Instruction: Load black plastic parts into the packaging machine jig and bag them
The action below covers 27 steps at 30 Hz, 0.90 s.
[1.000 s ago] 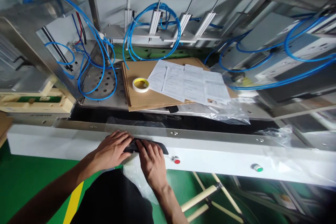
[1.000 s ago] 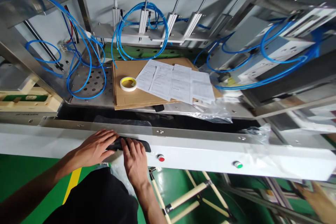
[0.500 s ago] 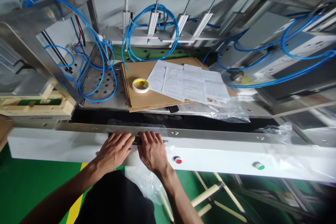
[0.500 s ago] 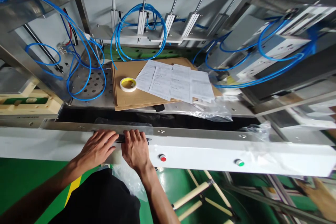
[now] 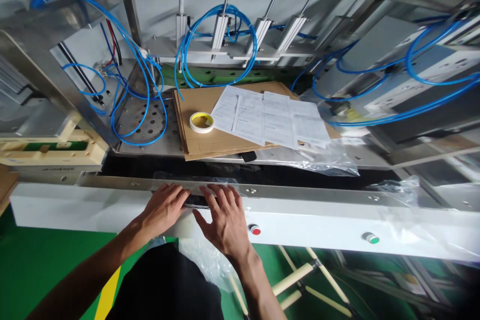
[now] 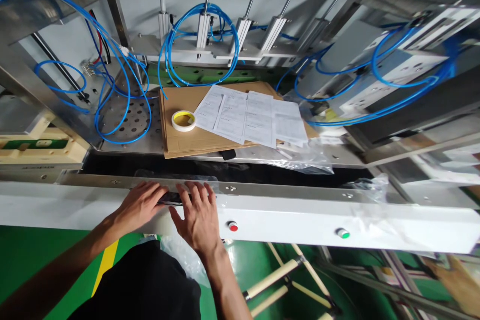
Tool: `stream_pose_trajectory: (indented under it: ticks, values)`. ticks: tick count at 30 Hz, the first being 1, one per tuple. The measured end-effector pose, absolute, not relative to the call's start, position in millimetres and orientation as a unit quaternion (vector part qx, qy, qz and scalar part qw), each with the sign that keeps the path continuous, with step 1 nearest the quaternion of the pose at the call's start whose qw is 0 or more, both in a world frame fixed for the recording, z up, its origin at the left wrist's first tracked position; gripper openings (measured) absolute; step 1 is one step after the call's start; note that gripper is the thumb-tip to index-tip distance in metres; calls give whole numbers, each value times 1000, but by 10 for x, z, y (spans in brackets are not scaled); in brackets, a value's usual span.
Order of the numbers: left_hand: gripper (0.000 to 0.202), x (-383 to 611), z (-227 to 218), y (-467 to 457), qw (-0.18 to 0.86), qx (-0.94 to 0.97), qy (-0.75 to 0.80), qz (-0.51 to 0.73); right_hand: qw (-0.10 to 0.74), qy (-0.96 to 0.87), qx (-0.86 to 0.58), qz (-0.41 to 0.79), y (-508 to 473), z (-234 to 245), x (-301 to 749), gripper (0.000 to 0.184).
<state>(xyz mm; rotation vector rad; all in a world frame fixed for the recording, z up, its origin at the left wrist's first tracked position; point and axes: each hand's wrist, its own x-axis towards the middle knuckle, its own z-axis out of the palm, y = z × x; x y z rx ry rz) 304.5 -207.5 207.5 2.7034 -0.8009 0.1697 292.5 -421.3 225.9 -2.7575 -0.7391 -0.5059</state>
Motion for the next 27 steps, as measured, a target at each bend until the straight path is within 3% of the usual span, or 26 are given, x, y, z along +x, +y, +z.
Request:
stream_pose_trajectory:
  ticks: [6, 11, 14, 17, 22, 27]
  values:
    - [25, 3125, 2101, -2041, 180, 942, -284, -3, 67, -250, -951, -172, -4117, 2040, 2842, 43]
    - [30, 3252, 2144, -1958, 222, 928, -295, -54, 83, -262, -951, -140, -4120, 1995, 3003, 54]
    - [29, 3274, 2179, -1949, 195, 932, -300, -61, 103, -277, -949, -111, -4151, 1975, 3088, 60]
    - [30, 3241, 2207, -1966, 166, 940, -295, -46, 105, -284, -948, -100, -4160, 1931, 3126, 58]
    - [68, 3091, 2177, -1966, 179, 937, -296, 39, 107, -277, -950, -95, -4134, 1903, 3135, 65]
    - [54, 2959, 2022, -1972, 126, 937, -315, 83, 119, -274, -952, -71, -4153, 1960, 3125, 87]
